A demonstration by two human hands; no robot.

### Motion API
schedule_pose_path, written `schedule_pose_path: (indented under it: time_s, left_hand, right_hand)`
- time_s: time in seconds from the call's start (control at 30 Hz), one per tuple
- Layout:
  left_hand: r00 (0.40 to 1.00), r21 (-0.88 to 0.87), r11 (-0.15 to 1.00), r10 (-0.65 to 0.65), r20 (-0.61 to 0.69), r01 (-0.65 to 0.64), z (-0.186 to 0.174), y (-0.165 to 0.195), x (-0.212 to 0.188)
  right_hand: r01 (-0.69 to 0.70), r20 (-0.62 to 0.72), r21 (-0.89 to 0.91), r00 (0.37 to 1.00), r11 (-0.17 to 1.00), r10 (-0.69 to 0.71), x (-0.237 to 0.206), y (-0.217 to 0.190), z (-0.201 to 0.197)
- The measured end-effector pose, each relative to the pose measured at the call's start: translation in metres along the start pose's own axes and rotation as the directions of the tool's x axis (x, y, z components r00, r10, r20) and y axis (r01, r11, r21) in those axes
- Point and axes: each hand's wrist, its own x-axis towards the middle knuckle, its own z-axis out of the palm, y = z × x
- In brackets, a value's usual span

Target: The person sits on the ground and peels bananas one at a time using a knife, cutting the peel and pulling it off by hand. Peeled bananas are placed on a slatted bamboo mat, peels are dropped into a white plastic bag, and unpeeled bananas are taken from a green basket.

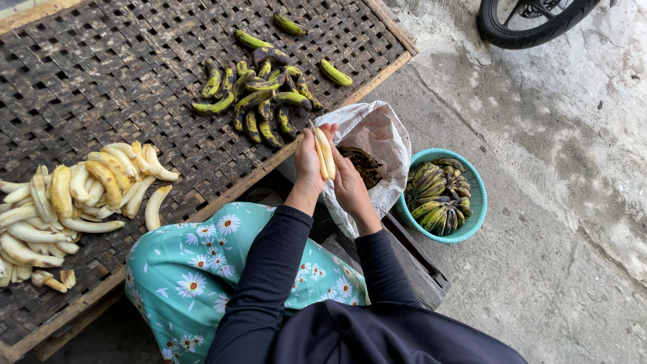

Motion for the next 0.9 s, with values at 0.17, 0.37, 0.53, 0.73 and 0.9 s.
schedule_pose_path:
  time_s: [0.17,0.37,0.53,0.73,0.9]
  left_hand:
    - [0.993,0.316,0.948,-0.065,0.094,0.032,-0.005,0.011,0.021]
    - [0.921,0.037,0.932,-0.362,0.144,0.36,-0.018,0.038,0.053]
    - [0.989,0.383,0.917,-0.139,0.046,0.111,-0.038,0.118,0.064]
    - [0.624,0.803,0.407,0.506,-0.595,0.435,-0.123,0.221,0.027]
    - [0.635,0.424,-0.567,0.772,-0.026,0.706,-0.158,0.239,0.014]
  right_hand:
    - [0.012,-0.042,-0.419,0.999,0.908,-0.032,0.011,-0.016,-0.021]
    - [-0.066,-0.163,-0.663,0.985,0.746,-0.058,0.035,-0.019,-0.043]
    - [-0.043,-0.264,-0.494,0.959,0.868,-0.103,0.018,0.011,-0.077]
    - [-0.235,-0.252,-0.453,0.959,0.86,0.129,-0.03,0.058,-0.085]
    - [-0.249,-0.255,-0.463,0.957,0.85,0.141,-0.048,0.076,-0.082]
